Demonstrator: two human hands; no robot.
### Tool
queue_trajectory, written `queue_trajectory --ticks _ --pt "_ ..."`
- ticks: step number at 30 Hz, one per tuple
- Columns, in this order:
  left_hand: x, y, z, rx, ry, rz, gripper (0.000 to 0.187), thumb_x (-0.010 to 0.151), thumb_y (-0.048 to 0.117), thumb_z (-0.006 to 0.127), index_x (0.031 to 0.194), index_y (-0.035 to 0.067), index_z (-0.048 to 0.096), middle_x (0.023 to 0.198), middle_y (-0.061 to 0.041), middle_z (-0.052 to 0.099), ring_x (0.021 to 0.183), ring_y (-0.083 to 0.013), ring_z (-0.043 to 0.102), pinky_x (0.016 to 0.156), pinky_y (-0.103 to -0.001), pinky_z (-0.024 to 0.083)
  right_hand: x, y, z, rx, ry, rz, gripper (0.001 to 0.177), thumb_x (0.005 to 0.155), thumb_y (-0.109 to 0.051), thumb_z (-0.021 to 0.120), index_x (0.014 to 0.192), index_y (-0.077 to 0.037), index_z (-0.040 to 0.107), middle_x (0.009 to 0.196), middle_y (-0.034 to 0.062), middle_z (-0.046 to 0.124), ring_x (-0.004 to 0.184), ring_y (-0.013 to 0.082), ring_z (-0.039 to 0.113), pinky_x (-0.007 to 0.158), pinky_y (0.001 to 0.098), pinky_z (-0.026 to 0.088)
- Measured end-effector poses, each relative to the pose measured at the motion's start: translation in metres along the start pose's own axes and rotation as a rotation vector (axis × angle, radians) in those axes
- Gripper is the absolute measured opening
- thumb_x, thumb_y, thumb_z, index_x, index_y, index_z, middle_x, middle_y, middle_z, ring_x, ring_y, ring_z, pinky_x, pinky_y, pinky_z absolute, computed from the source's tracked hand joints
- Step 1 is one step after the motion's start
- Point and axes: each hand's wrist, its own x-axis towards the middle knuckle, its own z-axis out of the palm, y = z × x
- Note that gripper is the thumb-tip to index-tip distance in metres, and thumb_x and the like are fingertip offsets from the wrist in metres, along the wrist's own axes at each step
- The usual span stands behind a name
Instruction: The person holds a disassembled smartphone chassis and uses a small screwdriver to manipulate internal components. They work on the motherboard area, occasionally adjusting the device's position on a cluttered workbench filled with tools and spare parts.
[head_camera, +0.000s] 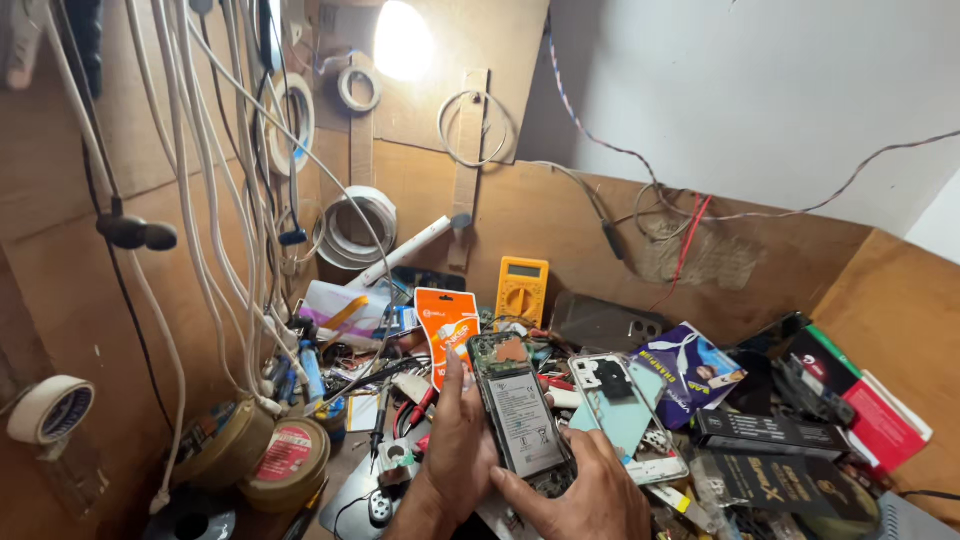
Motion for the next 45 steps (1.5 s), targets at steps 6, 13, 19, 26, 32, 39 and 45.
queue_trajectory --ticks 6,13,19,26,32,39,45 --pt "-0.004 0.003 0.011 0.477 0.239 0.300 0.084 0.100 0.065 0.024 0.139 0.001 0.061 0.123 -0.016 0.071 0.107 -0.0244 0.064 0.094 -0.037 0.047 -0.007 0.013 -0.014 0.071 0.030 -0.001 0.082 0.055 -0.058 0.092 0.123 -0.016 0.073 0.107 0.0063 0.067 0.105 0.0213 0.072 0.094 0.0379 0.057" --pt "-0.015 0.012 0.030 1.095 0.570 1.048 0.058 0.111 0.043 0.034 0.141 -0.005 0.048 0.138 -0.023 0.057 0.132 -0.0299 0.054 0.111 -0.040 0.040 -0.022 0.010 -0.022 -0.032 -0.092 0.049 0.083 0.055 -0.055 0.088 0.127 -0.018 0.071 0.109 0.0074 0.061 0.107 0.0227 0.069 0.098 0.0391 0.054" --pt "-0.026 0.040 0.070 0.866 0.539 1.137 0.046 0.113 0.030 0.036 0.139 -0.004 0.053 0.138 -0.017 0.060 0.130 -0.0245 0.056 0.111 -0.036 0.041 -0.022 -0.011 -0.025 0.026 -0.017 -0.098 0.083 0.054 -0.055 0.087 0.120 -0.008 0.071 0.113 0.0106 0.059 0.104 0.0320 0.065 0.091 0.0449 0.052" --pt "-0.058 0.065 0.112 0.701 0.560 1.151 0.040 0.111 0.024 0.039 0.137 0.002 0.059 0.130 -0.008 0.067 0.115 -0.0146 0.062 0.090 -0.030 0.050 -0.012 -0.017 -0.011 -0.050 0.003 -0.059 0.073 0.059 -0.062 0.083 0.103 -0.005 0.072 0.104 0.0148 0.061 0.102 0.0346 0.065 0.089 0.0474 0.052" --pt "-0.051 0.061 0.106 0.499 0.489 1.056 0.042 0.108 0.028 0.041 0.137 0.004 0.059 0.132 -0.007 0.067 0.118 -0.0161 0.061 0.092 -0.033 0.050 -0.009 -0.011 -0.002 -0.025 0.051 -0.049 0.077 0.061 -0.066 0.082 0.109 -0.008 0.072 0.107 0.0166 0.057 0.100 0.0375 0.064 0.084 0.0505 0.052" --pt "-0.022 0.013 0.058 0.328 0.409 0.659 0.045 0.104 0.032 0.042 0.137 0.006 0.059 0.134 -0.007 0.067 0.122 -0.0179 0.060 0.094 -0.036 0.050 -0.012 -0.004 0.001 0.041 0.100 -0.121 0.077 0.065 -0.069 0.081 0.106 -0.005 0.071 0.107 0.0163 0.057 0.097 0.0368 0.066 0.081 0.0507 0.053" --pt "-0.031 -0.010 0.017 0.231 0.367 0.314 0.048 0.101 0.035 0.044 0.137 0.007 0.059 0.136 -0.006 0.067 0.126 -0.0193 0.059 0.096 -0.039 0.049 -0.010 0.006 0.009 0.080 0.123 -0.135 0.081 0.067 -0.069 0.080 0.111 -0.002 0.071 0.105 0.0157 0.057 0.095 0.0341 0.066 0.079 0.0491 0.054"
